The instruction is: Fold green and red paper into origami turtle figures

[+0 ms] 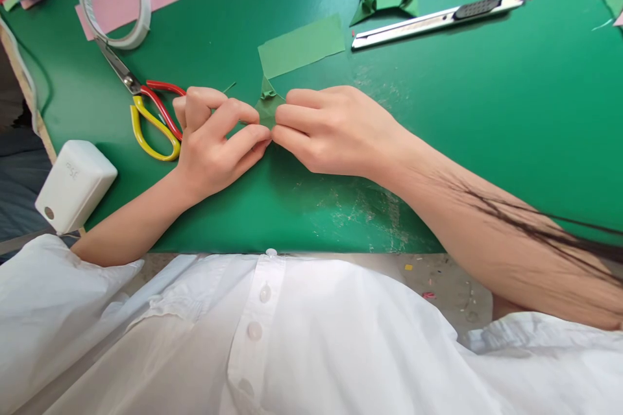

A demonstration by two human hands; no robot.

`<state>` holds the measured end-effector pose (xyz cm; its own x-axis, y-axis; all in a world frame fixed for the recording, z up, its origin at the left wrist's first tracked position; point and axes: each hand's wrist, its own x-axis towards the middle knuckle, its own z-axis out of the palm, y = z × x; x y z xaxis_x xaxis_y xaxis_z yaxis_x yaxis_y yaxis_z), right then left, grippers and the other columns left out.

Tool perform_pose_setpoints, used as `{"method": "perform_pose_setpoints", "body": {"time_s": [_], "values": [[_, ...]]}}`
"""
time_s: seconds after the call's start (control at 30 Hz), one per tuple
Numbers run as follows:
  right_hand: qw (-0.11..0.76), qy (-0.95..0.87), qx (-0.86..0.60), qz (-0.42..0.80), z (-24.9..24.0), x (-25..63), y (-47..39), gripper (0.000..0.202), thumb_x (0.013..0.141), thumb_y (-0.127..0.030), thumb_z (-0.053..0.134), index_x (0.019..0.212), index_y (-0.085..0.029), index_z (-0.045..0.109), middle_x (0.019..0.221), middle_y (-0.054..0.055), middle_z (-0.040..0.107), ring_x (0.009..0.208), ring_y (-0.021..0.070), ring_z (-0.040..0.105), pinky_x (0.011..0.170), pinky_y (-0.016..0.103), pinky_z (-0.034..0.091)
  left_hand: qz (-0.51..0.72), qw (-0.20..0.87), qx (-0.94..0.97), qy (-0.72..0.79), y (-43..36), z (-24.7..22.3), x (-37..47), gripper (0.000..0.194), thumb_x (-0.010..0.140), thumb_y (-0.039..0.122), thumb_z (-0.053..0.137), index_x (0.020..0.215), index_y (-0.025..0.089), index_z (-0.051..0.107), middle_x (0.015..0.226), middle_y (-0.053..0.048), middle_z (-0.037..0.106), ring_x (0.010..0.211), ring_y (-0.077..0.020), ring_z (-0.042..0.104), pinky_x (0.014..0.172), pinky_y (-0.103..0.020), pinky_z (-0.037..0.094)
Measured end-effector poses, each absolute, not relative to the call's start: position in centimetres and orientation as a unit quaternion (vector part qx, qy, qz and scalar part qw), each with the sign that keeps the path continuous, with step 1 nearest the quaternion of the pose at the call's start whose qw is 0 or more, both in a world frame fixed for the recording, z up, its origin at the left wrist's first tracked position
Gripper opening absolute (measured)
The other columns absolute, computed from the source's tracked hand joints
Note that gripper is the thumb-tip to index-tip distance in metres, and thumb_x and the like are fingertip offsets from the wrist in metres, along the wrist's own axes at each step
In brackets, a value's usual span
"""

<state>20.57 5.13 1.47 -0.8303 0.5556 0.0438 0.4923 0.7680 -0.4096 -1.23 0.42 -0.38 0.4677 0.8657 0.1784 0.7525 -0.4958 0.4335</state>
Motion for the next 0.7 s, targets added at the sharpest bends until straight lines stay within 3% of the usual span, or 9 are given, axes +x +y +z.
{"method": "perform_pose_setpoints", "body": {"time_s": [0.23,0.5,0.7], "values": [[0.139,-0.937,-0.276,0.160,1.0,20.3,4.9,0.036,0.099,-0.020,0.040,0.064,-0.016,0.046,0.063,0.000,0.038,0.065,0.0090,0.028,0.054,0.029,0.021,0.181,0.136,0.848,0.479,0.7,0.0,-0.9,0.029,0.103,0.034,0.042,0.082,0.025,0.059,0.096,-0.007,0.068,0.100,-0.0274,0.060,0.087,-0.051,0.043],[0.160,-0.902,-0.352,0.190,1.0,20.6,3.7,0.021,0.096,-0.017,0.046,0.081,-0.021,0.060,0.070,-0.001,0.059,0.064,0.0108,0.048,0.060,0.030,0.035,0.154,0.156,0.838,0.500,0.8,0.3,-1.1,0.010,0.099,0.033,0.054,0.095,0.027,0.061,0.112,-0.010,0.061,0.114,-0.0332,0.052,0.098,-0.057,0.039],[0.169,-0.877,-0.366,0.260,1.4,20.7,4.2,0.012,0.091,-0.022,0.055,0.082,-0.025,0.063,0.069,-0.003,0.062,0.062,0.0115,0.052,0.064,0.030,0.040,0.187,0.128,0.836,0.499,0.6,0.4,-1.1,0.017,0.099,0.033,0.050,0.092,0.027,0.064,0.107,-0.011,0.060,0.106,-0.0317,0.052,0.097,-0.059,0.040]]}}
